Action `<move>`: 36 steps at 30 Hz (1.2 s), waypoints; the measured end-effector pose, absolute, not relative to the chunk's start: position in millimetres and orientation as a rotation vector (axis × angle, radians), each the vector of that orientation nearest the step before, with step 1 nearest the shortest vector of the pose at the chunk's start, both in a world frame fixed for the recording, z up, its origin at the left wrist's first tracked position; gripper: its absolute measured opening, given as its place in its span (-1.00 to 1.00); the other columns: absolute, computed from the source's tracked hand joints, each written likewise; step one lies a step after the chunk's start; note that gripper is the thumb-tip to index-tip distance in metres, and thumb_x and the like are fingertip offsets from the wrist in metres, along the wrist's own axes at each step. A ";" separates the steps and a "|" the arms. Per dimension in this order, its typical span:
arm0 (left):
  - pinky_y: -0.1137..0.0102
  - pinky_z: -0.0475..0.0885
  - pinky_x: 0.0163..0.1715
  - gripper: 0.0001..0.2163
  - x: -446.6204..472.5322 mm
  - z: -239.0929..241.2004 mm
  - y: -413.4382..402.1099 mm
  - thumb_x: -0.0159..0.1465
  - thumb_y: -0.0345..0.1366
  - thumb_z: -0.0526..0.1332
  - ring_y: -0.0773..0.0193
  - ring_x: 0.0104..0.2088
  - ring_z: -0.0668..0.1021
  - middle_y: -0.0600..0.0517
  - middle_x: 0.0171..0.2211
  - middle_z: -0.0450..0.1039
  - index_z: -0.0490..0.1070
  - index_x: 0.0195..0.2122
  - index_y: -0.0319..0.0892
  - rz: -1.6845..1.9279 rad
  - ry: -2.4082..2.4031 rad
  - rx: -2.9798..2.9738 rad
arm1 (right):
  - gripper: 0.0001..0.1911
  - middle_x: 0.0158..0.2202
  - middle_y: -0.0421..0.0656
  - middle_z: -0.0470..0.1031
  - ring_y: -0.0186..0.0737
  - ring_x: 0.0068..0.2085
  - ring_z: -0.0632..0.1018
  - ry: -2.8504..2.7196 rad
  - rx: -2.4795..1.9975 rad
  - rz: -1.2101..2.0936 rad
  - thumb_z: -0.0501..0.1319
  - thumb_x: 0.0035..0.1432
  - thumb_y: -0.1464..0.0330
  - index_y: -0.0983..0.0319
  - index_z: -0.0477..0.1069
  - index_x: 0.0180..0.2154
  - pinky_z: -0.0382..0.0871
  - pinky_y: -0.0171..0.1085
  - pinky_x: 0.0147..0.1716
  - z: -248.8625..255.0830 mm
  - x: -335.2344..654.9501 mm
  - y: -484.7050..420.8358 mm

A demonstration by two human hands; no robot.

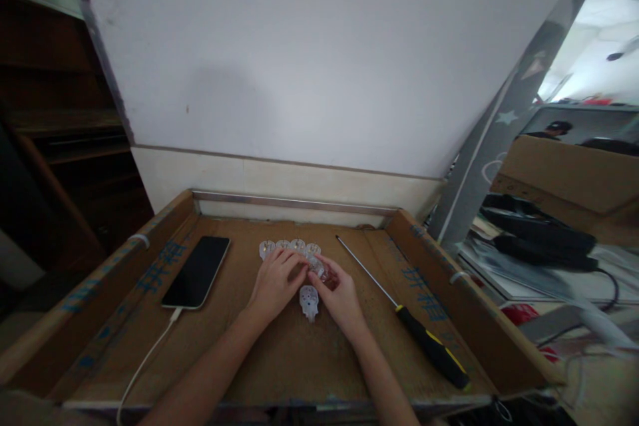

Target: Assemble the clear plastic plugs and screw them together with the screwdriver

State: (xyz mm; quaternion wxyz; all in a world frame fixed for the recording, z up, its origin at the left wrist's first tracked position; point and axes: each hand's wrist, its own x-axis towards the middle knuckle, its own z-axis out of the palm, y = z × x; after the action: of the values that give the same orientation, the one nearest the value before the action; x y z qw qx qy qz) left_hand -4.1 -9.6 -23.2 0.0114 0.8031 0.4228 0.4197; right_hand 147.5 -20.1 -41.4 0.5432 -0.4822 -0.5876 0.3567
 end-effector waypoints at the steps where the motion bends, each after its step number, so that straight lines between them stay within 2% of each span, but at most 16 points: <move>1: 0.27 0.34 -0.15 -0.91 -4.4 -22.2 -10.0 0.22 -0.39 0.19 0.18 -0.18 0.45 0.03 -0.25 0.50 0.43 -0.26 -0.13 1.313 1.312 2.496 | -0.57 -0.39 -0.14 0.50 -0.28 -0.44 0.46 -1.377 -1.143 0.840 0.28 -0.04 0.26 0.28 0.40 -0.10 0.38 -0.28 -0.42 -40.9 147.3 -19.8; 6: 0.26 0.32 -0.09 -0.81 -9.7 -19.9 -11.5 0.22 -0.44 0.15 0.19 -0.14 0.44 0.03 -0.20 0.48 0.42 -0.16 -0.11 1.348 1.366 2.444 | -0.62 -0.37 -0.16 0.49 -0.29 -0.43 0.50 -1.222 -1.119 0.796 0.25 -0.01 0.22 0.22 0.27 -0.15 0.40 -0.30 -0.42 -39.5 149.7 -17.8; 10: 0.25 0.32 -0.09 -0.81 -10.9 -23.7 -8.0 0.19 -0.45 0.19 0.18 -0.13 0.43 0.03 -0.17 0.47 0.46 -0.19 -0.08 1.155 1.376 2.545 | -0.54 -0.46 -0.25 0.43 -0.33 -0.51 0.46 -1.134 -1.131 0.768 0.24 -0.01 0.18 0.20 0.18 -0.11 0.36 -0.34 -0.51 -40.9 153.3 -15.4; 13: 0.27 0.33 -0.14 -0.83 -7.3 -24.8 -2.1 0.20 -0.45 0.19 0.19 -0.16 0.43 0.03 -0.22 0.47 0.49 -0.23 -0.07 0.943 1.299 2.671 | -0.47 -0.46 -0.24 0.41 -0.32 -0.48 0.44 -1.142 -1.160 0.740 0.24 -0.01 0.18 0.24 0.22 -0.03 0.36 -0.32 -0.45 -41.5 155.0 -14.2; 17: 0.29 0.33 -0.18 -0.80 -3.2 -24.0 5.8 0.21 -0.47 0.18 0.19 -0.21 0.43 0.01 -0.29 0.45 0.50 -0.22 -0.06 0.784 1.198 2.830 | -0.52 -0.33 -0.13 0.44 -0.28 -0.38 0.45 -1.163 -1.205 0.699 0.21 0.03 0.17 0.28 0.29 -0.04 0.37 -0.27 -0.33 -40.3 156.3 -14.6; 21: 0.30 0.35 -0.21 -0.86 -3.1 -25.3 8.8 0.21 -0.42 0.20 0.18 -0.23 0.44 0.01 -0.34 0.46 0.51 -0.26 -0.08 0.811 1.183 2.846 | -0.53 -0.26 -0.09 0.45 -0.25 -0.34 0.46 -1.191 -1.235 0.675 0.21 0.04 0.18 0.28 0.29 -0.04 0.37 -0.26 -0.30 -40.0 156.4 -15.0; 27: 0.33 0.36 -0.23 -0.91 -7.1 -24.3 5.0 0.16 -0.43 0.24 0.18 -0.25 0.47 0.03 -0.35 0.50 0.48 -0.34 -0.12 0.848 1.235 2.742 | -0.55 -0.32 -0.13 0.44 -0.29 -0.40 0.44 -1.208 -1.264 0.652 0.20 0.04 0.20 0.27 0.29 -0.05 0.35 -0.28 -0.36 -40.8 156.5 -15.7; 32: 0.31 0.38 -0.24 -0.86 -9.4 -24.1 2.4 0.14 -0.49 0.22 0.16 -0.27 0.50 0.04 -0.37 0.53 0.46 -0.32 -0.13 0.823 1.291 2.673 | -0.53 -0.32 -0.13 0.43 -0.29 -0.39 0.45 -1.218 -1.248 0.670 0.21 0.03 0.19 0.27 0.28 -0.04 0.36 -0.27 -0.34 -42.1 155.5 -14.6; 36: 0.30 0.42 -0.22 -0.82 -7.9 -23.9 -0.3 0.13 -0.50 0.20 0.18 -0.25 0.53 0.02 -0.31 0.54 0.43 -0.26 -0.15 1.021 1.264 2.540 | -0.47 -0.38 -0.16 0.43 -0.27 -0.40 0.48 -1.233 -1.196 0.738 0.24 -0.02 0.20 0.29 0.24 -0.02 0.41 -0.26 -0.35 -45.0 153.0 -12.2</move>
State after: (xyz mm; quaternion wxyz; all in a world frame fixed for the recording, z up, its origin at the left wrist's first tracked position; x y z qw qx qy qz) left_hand -7.9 -0.3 -23.9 0.0630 0.8408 0.4182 0.3380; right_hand 153.0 -12.2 -45.0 0.5939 -0.5146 -0.5307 0.3175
